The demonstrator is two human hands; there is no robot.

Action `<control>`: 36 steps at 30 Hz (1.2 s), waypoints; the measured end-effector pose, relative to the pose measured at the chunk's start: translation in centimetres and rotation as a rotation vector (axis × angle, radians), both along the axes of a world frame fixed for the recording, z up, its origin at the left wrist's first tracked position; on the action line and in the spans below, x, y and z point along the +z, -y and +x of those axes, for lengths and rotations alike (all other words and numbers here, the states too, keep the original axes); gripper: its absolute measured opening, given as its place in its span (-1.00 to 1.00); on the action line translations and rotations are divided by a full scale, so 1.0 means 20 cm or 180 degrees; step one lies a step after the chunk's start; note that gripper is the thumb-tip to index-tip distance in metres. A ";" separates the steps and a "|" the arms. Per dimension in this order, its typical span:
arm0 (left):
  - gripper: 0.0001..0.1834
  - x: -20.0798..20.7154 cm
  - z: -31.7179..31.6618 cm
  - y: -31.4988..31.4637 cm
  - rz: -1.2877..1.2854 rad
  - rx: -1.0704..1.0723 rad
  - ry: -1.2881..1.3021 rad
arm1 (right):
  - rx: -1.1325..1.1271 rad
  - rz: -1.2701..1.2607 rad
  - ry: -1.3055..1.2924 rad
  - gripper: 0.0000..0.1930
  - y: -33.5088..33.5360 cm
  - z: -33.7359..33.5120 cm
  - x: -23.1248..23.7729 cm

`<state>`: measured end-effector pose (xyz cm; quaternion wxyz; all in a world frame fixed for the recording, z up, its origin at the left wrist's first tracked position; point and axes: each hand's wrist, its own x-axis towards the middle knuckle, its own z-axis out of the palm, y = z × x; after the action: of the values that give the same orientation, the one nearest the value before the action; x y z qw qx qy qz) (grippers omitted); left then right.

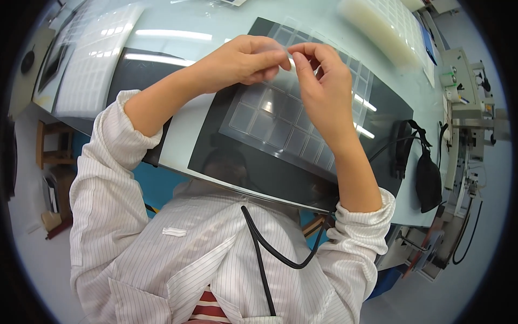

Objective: Inspecting and sorting small transparent plastic bags on a light table within a manufacturing environment.

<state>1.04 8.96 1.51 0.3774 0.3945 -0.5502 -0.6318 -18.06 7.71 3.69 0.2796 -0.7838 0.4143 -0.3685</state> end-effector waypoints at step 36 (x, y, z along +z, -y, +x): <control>-0.69 -0.03 -0.04 -0.01 0.0205 0.0518 0.0284 | 0.0111 -0.1768 -0.1102 -0.88 -0.06 -0.08 -0.19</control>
<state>0.19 9.11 0.85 0.3897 0.4775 -0.5120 -0.5983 -19.61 8.89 -0.16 -0.0132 -0.8881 0.3259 -0.3238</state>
